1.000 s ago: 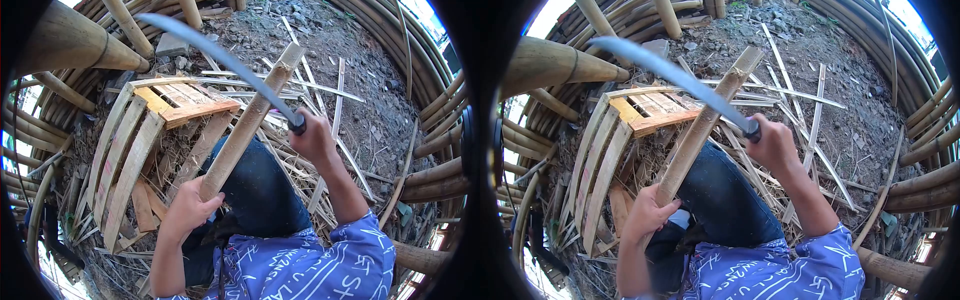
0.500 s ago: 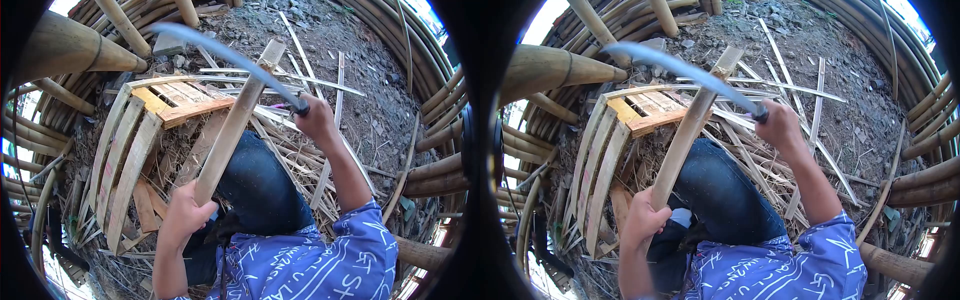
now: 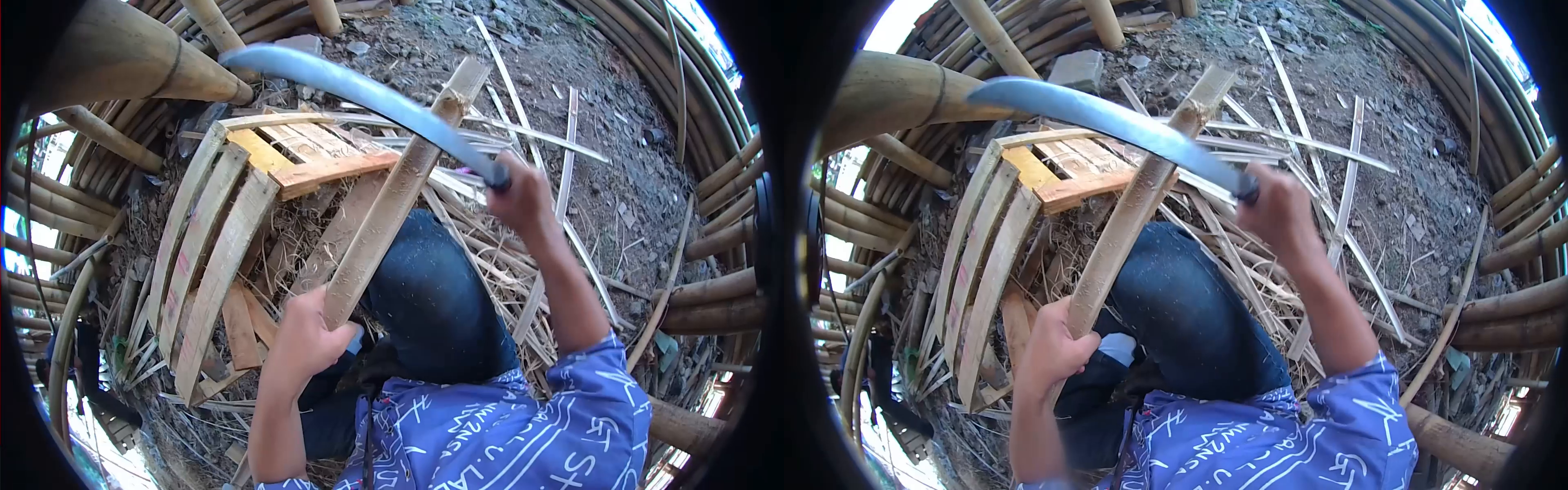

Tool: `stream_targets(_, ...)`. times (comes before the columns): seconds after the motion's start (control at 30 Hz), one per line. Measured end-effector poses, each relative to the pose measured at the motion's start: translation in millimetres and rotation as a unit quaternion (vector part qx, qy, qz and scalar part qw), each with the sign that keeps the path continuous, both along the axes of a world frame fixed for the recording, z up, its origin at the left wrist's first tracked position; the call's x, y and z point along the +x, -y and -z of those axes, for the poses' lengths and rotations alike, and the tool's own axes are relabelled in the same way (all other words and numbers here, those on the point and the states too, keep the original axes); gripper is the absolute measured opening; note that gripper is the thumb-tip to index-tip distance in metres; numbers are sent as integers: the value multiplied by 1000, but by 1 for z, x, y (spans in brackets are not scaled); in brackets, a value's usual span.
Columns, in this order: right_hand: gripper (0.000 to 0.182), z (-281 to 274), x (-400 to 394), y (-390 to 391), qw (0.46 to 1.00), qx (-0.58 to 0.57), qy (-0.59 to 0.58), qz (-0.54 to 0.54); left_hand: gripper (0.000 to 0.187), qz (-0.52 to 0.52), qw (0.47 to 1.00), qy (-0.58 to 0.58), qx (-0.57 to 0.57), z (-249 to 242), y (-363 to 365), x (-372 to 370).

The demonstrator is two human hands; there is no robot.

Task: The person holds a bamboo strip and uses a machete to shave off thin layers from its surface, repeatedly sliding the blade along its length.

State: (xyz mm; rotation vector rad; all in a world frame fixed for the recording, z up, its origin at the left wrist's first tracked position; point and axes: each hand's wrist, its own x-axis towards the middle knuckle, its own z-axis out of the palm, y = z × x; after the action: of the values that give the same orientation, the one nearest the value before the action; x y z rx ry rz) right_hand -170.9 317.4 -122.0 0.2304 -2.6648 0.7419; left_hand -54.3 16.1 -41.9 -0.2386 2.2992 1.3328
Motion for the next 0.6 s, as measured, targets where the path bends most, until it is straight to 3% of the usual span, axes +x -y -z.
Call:
stream_targets(0.03,13,5,-15,-11,1000,5,-5,26,38,-1,1000,-10,-8,1,0,5)
stream_targets(0.07,14,14,-18,-15,999,11,-1,49,37,39,992,-114,-40,16,3,4)
stream_targets(0.2,13,-2,7,27,995,-94,40,-4,34,-2,997,-57,-46,12,2,0)
stream_targets(0.27,9,3,-3,11,1000,-13,2,-10,33,-1,1000,-6,-23,12,3,-1)
stream_targets(0.33,3,14,-19,-2,998,24,15,53,40,-13,999,-49,-13,17,3,6)
stream_targets(0.47,7,6,3,34,989,-135,60,-11,39,-14,997,-61,-55,19,4,-4)
stream_targets(0.53,6,-1,2,24,995,-70,69,-27,38,10,997,-76,-31,21,6,0)
stream_targets(0.6,4,12,-16,3,998,26,26,52,39,6,996,-69,-48,17,5,3)
